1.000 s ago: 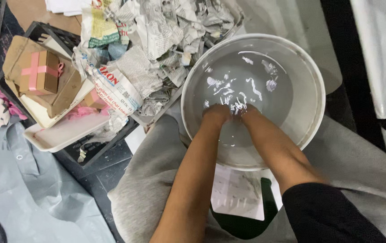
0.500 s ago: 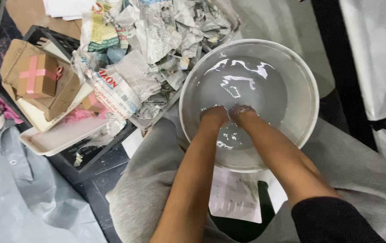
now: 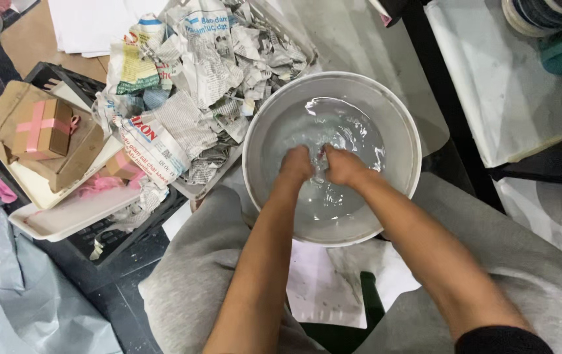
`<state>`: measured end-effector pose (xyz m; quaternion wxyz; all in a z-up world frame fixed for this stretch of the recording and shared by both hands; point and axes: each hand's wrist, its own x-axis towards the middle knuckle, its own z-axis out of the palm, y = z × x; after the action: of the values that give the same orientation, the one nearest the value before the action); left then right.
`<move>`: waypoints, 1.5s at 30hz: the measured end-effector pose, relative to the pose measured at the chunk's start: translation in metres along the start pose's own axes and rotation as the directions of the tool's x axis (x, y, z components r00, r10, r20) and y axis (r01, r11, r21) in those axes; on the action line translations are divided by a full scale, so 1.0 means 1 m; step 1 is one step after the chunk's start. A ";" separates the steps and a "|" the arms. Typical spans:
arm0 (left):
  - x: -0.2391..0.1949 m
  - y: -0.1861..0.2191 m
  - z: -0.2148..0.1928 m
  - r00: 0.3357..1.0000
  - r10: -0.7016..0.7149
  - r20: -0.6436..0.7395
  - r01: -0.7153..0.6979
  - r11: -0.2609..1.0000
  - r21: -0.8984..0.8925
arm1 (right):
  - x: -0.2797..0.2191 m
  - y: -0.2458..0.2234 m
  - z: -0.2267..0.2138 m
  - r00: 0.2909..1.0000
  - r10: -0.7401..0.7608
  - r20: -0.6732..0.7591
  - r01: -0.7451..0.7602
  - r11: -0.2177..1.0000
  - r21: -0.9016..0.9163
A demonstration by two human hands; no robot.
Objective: The person washes several small ceramic bowls and a glass by hand in a white bucket of water. They scrub the interior and exterior of each item, rinse them, and place them on a nearby shelf.
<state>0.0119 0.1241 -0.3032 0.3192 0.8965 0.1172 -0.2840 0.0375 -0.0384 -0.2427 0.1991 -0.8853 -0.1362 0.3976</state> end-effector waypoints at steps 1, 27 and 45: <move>-0.002 0.000 0.004 0.999 -0.008 -0.049 0.004 0.996 -0.084 | -0.001 0.003 0.006 0.999 0.040 0.028 -0.039 0.999 -0.016; -0.023 0.041 -0.033 0.829 0.289 -0.479 -0.506 0.752 -0.423 | 0.035 0.020 0.017 0.724 -0.198 -0.661 0.340 0.936 0.091; -0.122 0.105 -0.114 0.685 0.473 -0.554 -0.668 0.711 -0.218 | -0.123 -0.053 -0.080 0.970 -0.171 -0.174 0.207 0.954 0.217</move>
<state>0.0034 0.1127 -0.1069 0.5331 0.8405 -0.0474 0.0839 0.0142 -0.0601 -0.0893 0.3490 -0.8664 -0.1570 0.3208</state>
